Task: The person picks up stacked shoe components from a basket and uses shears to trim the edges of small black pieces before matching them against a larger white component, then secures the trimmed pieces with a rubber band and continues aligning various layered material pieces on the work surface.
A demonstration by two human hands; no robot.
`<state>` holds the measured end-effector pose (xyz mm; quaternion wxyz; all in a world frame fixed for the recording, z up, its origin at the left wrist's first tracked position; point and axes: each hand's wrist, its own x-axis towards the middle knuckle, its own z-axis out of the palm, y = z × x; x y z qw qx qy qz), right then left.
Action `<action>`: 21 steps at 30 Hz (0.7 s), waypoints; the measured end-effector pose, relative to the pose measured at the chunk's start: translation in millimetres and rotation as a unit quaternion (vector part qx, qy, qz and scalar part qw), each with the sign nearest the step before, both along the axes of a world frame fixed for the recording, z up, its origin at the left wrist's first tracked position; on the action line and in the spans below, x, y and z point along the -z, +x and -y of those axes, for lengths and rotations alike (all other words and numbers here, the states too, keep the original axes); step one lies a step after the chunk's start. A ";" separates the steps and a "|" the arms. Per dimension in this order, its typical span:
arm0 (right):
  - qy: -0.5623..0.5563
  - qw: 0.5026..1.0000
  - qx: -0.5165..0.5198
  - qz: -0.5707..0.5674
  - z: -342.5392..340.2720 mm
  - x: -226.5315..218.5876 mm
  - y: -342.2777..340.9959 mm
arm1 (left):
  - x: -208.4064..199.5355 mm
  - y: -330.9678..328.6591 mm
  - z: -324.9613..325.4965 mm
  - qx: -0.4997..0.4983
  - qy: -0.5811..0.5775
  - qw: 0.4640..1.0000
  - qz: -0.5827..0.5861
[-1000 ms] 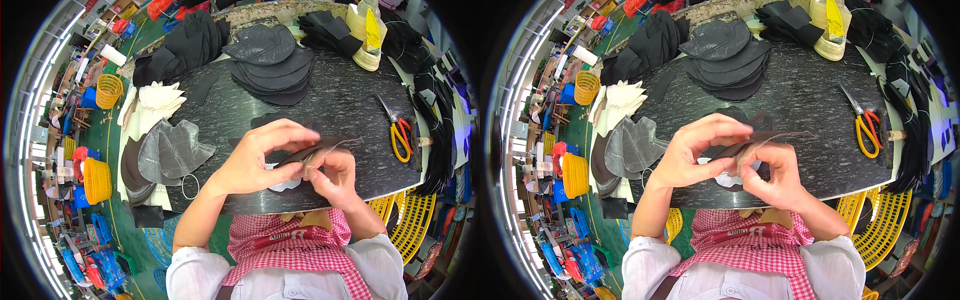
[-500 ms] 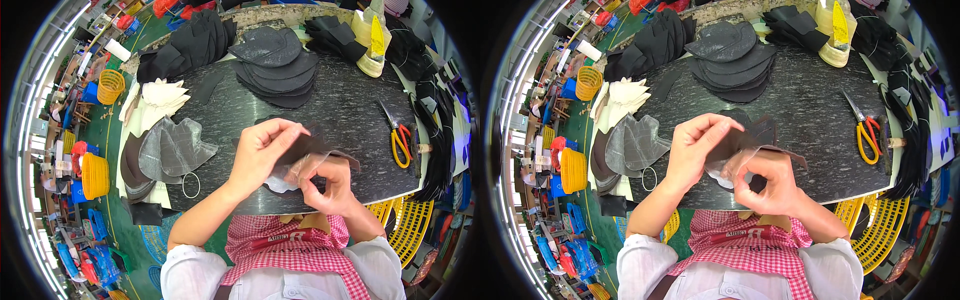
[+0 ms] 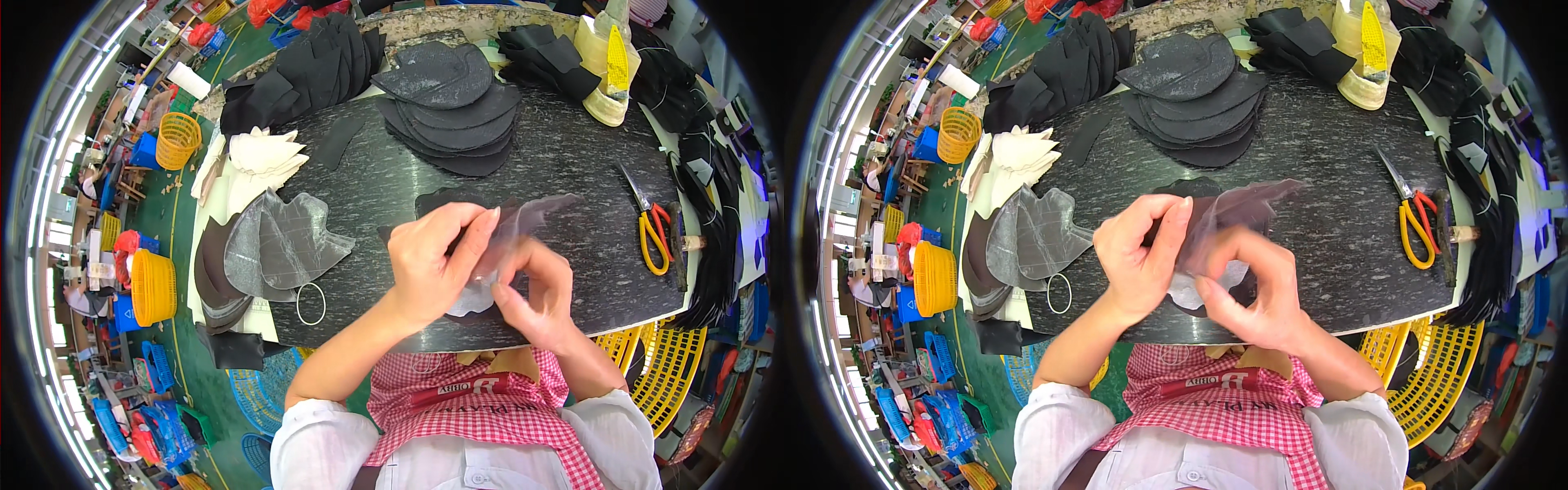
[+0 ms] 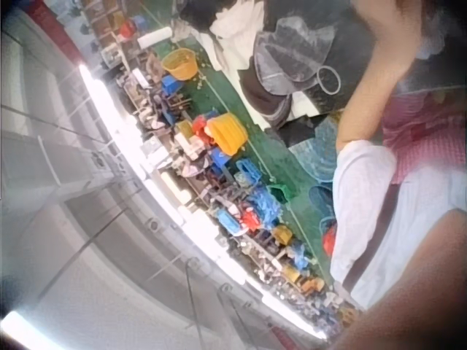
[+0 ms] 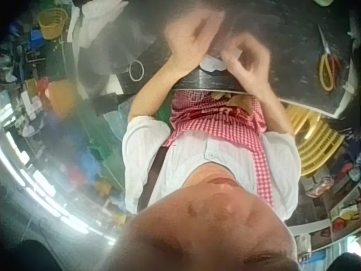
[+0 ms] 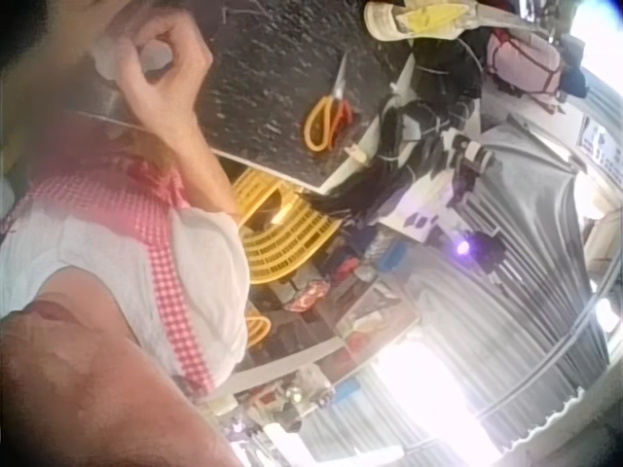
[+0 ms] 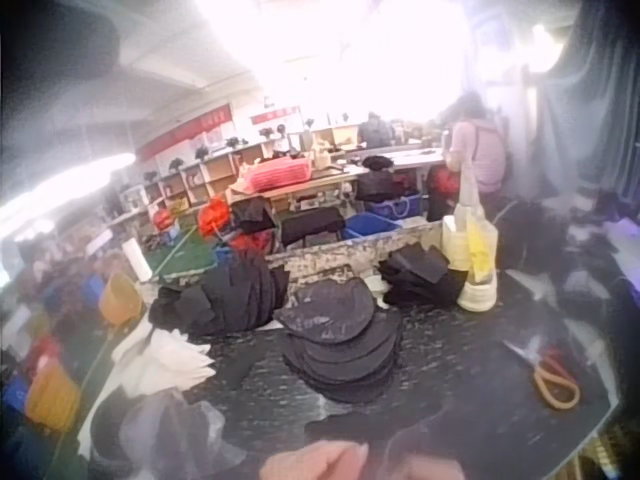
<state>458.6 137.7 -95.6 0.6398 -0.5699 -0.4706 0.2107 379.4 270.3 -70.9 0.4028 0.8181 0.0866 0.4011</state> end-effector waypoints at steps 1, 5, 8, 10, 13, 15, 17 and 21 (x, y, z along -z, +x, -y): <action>0.017 0.970 -0.008 -0.242 -0.3 0.0 -11.7 | 2.4 3.1 5.3 -0.010 0.005 1.000 0.028; 0.163 0.894 0.223 -0.352 -29.9 -1.9 -57.8 | 8.9 5.7 31.7 -0.031 -0.026 0.993 0.113; 0.064 0.964 0.230 -0.115 -13.7 -4.9 -36.4 | 3.0 -8.5 44.0 0.033 -0.427 0.896 0.113; -0.012 0.935 0.355 0.002 -3.3 3.7 5.6 | -15.3 -33.3 25.5 0.076 -0.644 0.758 0.071; -0.092 0.889 0.446 -0.053 43.9 18.5 50.6 | -19.8 -54.8 -9.5 0.104 -0.636 0.761 0.077; -0.129 0.886 0.445 -0.019 71.2 5.4 43.2 | -19.6 -58.1 -25.2 0.062 -0.619 0.780 0.074; -0.265 0.963 0.017 0.055 92.1 -13.8 14.0 | -15.4 -53.0 -26.1 0.034 -0.544 0.838 0.007; -0.224 0.896 -0.325 -0.205 67.7 -20.1 -17.0 | -28.5 -64.6 -11.7 0.091 -0.192 0.957 -0.199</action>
